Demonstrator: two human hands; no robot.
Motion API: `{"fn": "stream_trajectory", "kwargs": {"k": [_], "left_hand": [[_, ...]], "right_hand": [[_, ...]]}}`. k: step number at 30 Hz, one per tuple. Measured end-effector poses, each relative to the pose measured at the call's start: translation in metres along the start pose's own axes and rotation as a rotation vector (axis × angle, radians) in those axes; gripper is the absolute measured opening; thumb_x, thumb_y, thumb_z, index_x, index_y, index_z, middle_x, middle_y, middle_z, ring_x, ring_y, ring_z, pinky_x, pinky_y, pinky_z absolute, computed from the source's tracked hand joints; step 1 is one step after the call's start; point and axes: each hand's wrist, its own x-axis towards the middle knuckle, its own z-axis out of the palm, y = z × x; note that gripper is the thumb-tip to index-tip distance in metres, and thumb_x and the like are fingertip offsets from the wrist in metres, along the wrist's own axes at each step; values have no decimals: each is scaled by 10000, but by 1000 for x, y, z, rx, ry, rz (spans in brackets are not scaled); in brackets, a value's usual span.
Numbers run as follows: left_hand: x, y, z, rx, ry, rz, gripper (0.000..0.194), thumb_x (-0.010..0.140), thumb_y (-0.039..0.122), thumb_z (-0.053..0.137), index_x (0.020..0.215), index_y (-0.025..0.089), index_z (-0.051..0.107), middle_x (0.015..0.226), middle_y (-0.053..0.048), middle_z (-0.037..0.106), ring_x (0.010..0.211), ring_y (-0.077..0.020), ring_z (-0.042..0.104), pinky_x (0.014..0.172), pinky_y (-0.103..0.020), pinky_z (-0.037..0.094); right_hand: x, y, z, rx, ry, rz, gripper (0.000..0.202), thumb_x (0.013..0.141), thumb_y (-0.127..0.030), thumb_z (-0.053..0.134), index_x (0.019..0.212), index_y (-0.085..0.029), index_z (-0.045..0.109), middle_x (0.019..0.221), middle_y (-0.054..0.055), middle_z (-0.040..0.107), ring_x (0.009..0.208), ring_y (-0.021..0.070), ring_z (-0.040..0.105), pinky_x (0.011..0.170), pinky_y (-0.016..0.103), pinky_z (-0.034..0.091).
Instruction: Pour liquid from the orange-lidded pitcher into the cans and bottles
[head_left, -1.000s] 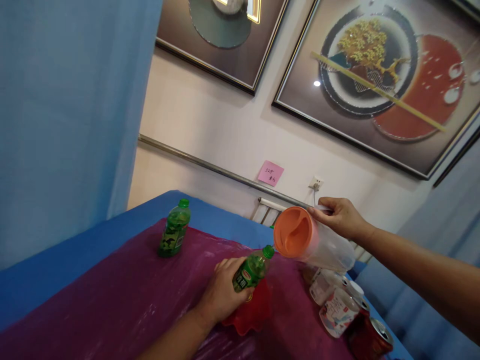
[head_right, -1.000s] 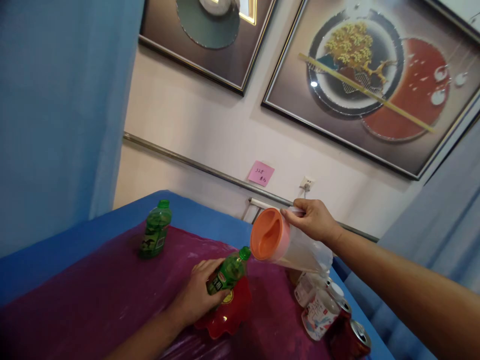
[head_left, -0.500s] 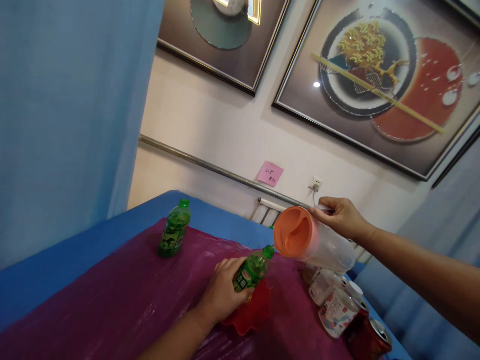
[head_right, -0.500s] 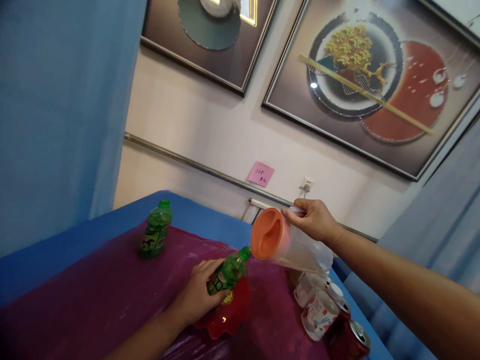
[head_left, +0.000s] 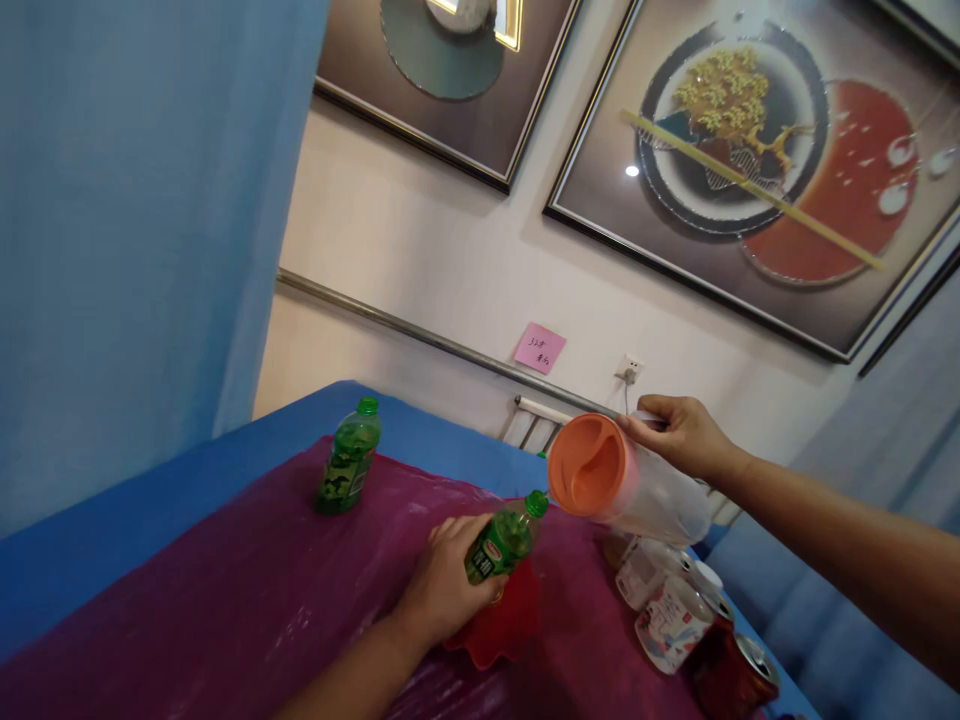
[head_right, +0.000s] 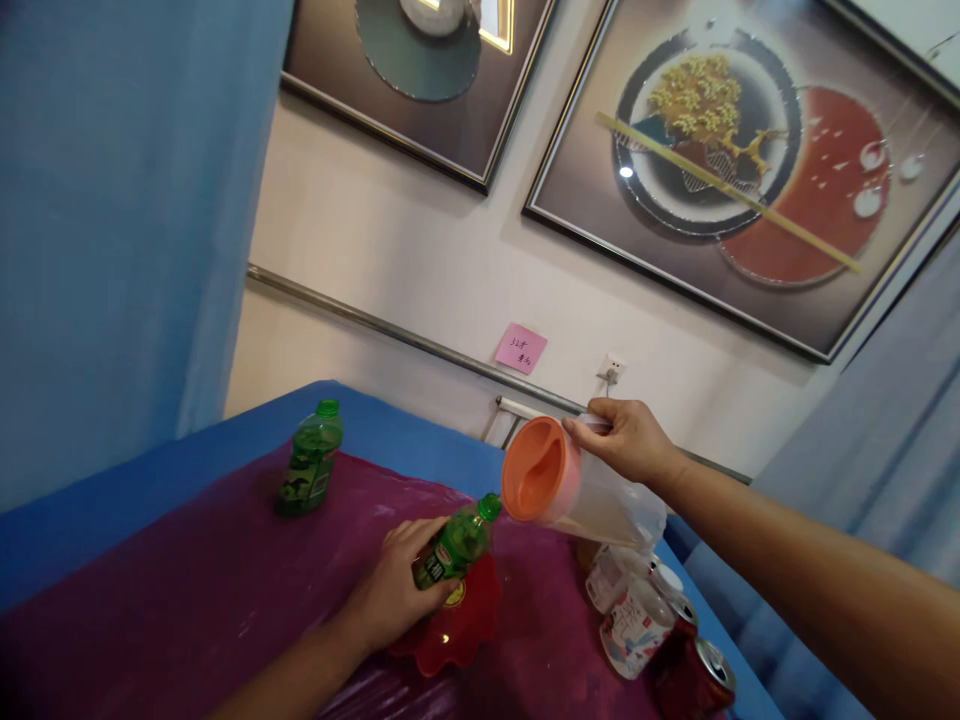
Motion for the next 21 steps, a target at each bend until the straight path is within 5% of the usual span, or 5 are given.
{"fn": "stream_trajectory", "kwargs": {"k": [21], "left_hand": [[-1,0,-1,0,10,-4,640,630,180,794,1247,266,646,1200,-68,710,1127,-306,617,1040,-468,428]], "right_hand": [[-1,-2,-2,-15,10,-18,532,824,-594,594,562,-239,299,547,-58,244,517,97,244,461,258,186]]}}
